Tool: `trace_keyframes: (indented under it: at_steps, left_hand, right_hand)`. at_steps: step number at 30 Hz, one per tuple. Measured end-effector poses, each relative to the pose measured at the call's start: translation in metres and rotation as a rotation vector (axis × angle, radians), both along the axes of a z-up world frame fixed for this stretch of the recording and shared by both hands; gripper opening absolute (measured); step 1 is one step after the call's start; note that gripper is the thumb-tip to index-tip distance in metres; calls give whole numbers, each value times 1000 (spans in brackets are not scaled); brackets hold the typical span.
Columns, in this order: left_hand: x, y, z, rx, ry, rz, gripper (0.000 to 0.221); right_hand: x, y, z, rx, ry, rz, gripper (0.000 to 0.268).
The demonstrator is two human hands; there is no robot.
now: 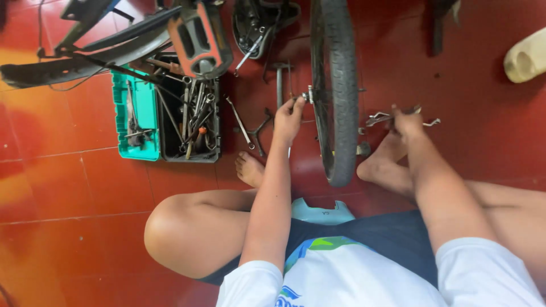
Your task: Cleaning the bicycle frame and chain with a brush and then using wrenches to work on the rear wheel assembly.
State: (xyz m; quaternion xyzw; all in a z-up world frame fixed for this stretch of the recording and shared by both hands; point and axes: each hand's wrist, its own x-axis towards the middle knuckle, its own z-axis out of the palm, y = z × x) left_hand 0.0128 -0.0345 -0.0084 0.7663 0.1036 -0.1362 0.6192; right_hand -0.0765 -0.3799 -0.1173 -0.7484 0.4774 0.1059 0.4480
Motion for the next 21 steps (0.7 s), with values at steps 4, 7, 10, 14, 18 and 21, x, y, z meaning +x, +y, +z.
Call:
trace_keyframes:
  at_steps: [4, 7, 10, 14, 18, 21]
  left_hand:
    - [-4, 2, -3, 37, 150, -7, 41]
    - [-3, -3, 4, 3, 154, -14, 35]
    - [-4, -4, 19, -31, 137, -13, 33]
    - [-3, -3, 14, -47, 156, 3, 33]
    - [-12, -7, 33, -67, 148, 47, 31]
    - [-17, -8, 32, -114, 99, 80, 31]
  right_hand:
    - [-6, 13, -19, 306, -23, -80, 40]
    - [-5, -18, -51, 122, 51, 32, 60]
    - [20, 17, 45, -196, -163, 98, 62]
    - [49, 97, 210, -192, -600, 399, 43]
    - [55, 112, 220, -125, -399, 594, 27]
    - [54, 112, 203, -81, -435, 589, 33]
